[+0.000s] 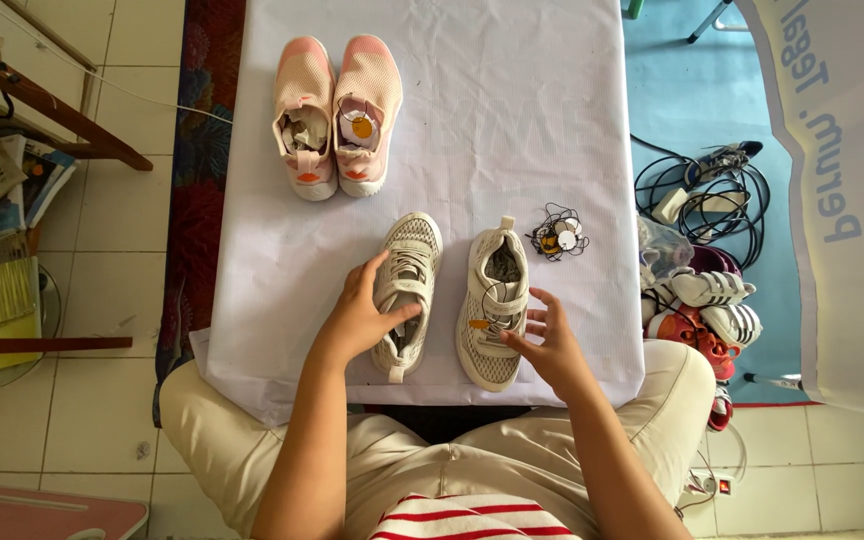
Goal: Stuffing a shoe with paper and using a small tool to perform fine repairs inside the shoe.
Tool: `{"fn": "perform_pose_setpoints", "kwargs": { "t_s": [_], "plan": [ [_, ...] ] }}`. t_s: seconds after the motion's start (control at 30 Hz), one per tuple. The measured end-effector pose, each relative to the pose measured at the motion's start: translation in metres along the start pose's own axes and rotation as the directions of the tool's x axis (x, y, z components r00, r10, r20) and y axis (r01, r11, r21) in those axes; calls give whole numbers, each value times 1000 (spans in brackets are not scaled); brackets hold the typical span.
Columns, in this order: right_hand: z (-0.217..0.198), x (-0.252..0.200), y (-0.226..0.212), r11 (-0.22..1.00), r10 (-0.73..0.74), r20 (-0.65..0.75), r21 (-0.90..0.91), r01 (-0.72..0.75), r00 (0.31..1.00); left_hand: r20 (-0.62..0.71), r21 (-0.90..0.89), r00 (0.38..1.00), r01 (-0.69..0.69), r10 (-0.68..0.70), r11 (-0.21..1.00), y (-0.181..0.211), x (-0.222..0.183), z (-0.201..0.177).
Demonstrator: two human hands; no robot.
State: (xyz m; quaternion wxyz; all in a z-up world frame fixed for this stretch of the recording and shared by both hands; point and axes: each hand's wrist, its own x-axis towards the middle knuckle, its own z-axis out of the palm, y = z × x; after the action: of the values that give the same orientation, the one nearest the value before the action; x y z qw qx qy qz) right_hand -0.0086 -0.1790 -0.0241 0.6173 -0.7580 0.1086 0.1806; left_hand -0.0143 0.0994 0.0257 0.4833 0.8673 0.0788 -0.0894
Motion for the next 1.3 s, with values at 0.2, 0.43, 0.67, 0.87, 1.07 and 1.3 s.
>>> {"fn": "perform_pose_setpoints", "kwargs": {
  "t_s": [0.2,0.43,0.67,0.87,1.07,1.3],
  "plan": [
    [9,-6,-25,977,-107,-40,-188,98,993,111,52,986,120,-125,991,1,4,1],
    [-5,1,-51,772,-310,232,-504,387,922,135,143,971,176,-196,974,10,4,-2],
    [-24,23,-57,433,-416,318,-755,493,852,116,195,975,166,-191,967,6,6,3],
    [-25,47,-53,217,-436,401,-822,527,806,80,242,984,139,-162,960,-3,6,8],
    [-29,33,-63,184,-473,392,-832,524,789,65,234,989,117,-135,965,7,1,3],
    [-28,18,-31,298,-661,118,-865,404,741,7,243,993,110,-115,964,-1,3,8]
  ]
}}
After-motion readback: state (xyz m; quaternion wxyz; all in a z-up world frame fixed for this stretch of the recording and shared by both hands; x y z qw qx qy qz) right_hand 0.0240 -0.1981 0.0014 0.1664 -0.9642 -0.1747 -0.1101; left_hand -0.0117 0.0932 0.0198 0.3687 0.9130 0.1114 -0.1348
